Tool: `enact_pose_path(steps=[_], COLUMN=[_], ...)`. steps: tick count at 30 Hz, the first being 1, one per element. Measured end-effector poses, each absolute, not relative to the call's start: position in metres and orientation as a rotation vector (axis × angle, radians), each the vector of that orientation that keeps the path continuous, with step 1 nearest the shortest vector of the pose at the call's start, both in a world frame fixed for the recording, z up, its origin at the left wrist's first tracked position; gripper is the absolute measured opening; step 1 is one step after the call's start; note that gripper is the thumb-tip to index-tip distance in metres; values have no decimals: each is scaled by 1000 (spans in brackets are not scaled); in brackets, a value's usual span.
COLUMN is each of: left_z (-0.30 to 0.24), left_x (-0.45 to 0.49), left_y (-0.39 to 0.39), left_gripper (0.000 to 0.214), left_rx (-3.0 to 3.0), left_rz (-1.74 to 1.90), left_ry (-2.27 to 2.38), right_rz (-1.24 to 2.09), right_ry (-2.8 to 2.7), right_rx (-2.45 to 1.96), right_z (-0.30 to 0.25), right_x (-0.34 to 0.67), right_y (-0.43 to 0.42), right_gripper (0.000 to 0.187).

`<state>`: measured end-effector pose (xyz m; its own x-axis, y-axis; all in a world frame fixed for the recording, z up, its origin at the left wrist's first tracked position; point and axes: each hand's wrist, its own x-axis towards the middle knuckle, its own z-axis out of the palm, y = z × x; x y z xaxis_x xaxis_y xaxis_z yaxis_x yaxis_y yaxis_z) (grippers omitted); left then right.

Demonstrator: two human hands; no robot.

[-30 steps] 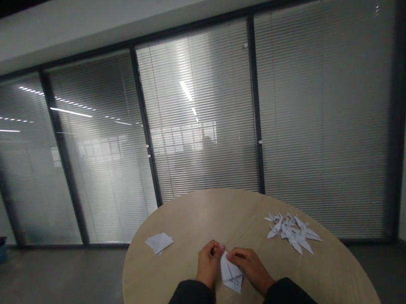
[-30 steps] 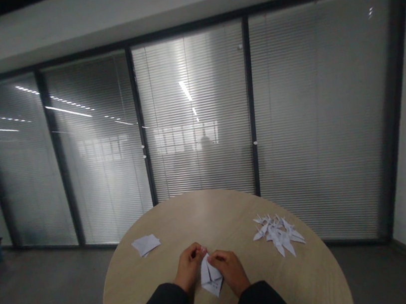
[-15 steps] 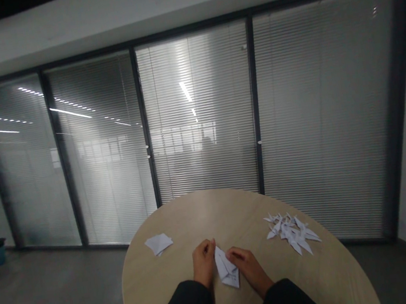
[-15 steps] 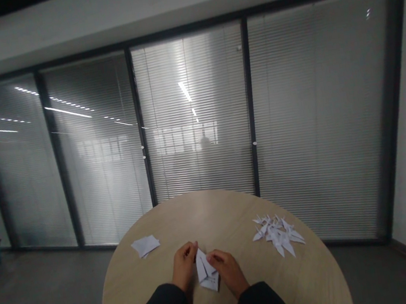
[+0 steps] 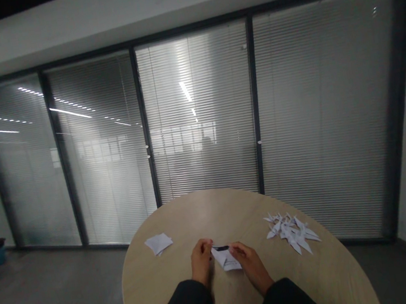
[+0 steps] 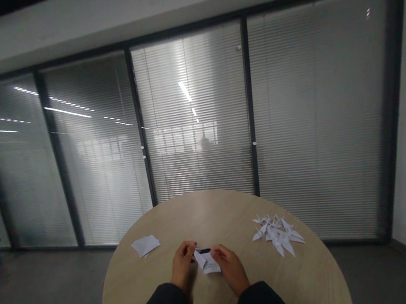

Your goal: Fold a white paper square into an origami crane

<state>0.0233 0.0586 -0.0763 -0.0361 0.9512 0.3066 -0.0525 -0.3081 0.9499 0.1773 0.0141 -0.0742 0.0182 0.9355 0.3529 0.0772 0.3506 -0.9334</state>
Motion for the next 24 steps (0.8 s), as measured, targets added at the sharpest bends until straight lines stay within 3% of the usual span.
enact_pose_path(steps=[4,8,17,24], left_z=[-76,-69,-64,-64], left_x=[26,29,29,31], left_y=[55,43,35,37], left_gripper=[35,26,40,7], left_rx=[1476,1682,1940,1894], left_rz=[1553,1386,1061,1026], left_ry=[1030,1016,1072,1159], right_rz=[751,630,471,289], right_ry=[-1407,-1504,-1482,-1458], right_rx=[-1099,-1158,-1243,-1265], right_z=[-80,-81,-82,-74], right_x=[180,179,180,176], right_y=[16,13,13,8], right_gripper=[41,36,31,14])
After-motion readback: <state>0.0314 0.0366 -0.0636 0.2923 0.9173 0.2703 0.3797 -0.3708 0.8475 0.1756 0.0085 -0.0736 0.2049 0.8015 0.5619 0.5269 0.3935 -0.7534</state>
